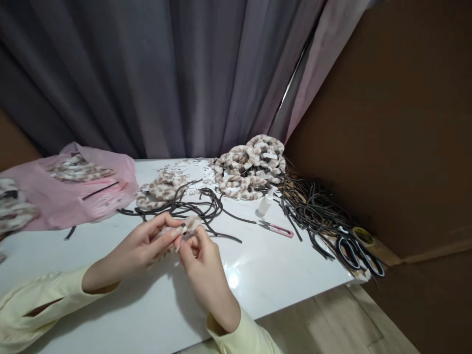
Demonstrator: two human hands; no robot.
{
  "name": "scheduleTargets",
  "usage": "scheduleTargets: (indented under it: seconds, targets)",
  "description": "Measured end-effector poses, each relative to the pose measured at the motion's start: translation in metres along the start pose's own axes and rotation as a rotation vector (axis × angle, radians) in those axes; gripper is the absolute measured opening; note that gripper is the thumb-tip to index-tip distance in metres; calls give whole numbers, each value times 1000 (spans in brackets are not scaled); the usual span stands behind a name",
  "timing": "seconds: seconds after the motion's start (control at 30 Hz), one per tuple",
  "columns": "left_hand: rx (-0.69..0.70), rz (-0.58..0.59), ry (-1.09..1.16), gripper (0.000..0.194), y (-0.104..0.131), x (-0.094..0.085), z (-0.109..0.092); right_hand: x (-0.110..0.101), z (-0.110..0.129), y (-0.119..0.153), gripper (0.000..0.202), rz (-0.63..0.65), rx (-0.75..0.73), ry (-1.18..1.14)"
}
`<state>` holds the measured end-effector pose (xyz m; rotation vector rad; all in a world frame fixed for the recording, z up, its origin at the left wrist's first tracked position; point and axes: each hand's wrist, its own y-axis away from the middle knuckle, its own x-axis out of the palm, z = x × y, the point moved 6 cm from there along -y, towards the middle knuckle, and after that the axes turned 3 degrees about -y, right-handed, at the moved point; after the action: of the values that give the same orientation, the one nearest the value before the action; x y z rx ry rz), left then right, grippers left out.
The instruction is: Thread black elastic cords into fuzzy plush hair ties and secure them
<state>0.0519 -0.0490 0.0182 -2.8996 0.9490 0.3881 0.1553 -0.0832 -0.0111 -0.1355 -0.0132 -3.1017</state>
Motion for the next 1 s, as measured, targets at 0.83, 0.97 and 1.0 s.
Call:
scheduleTargets:
  seconds: [0.83,0.97,1.0]
  targets:
    - [393,-239,-595,14,0,-16,-5,-15,19,7,28,30,-77,280]
    - [512,-273,-700,15,2,-15,-4,-20,32,13,29,-35,-236,503]
    - [525,-282,-716,15,3,-15,-4,-19,36,15,29,-44,-299,566]
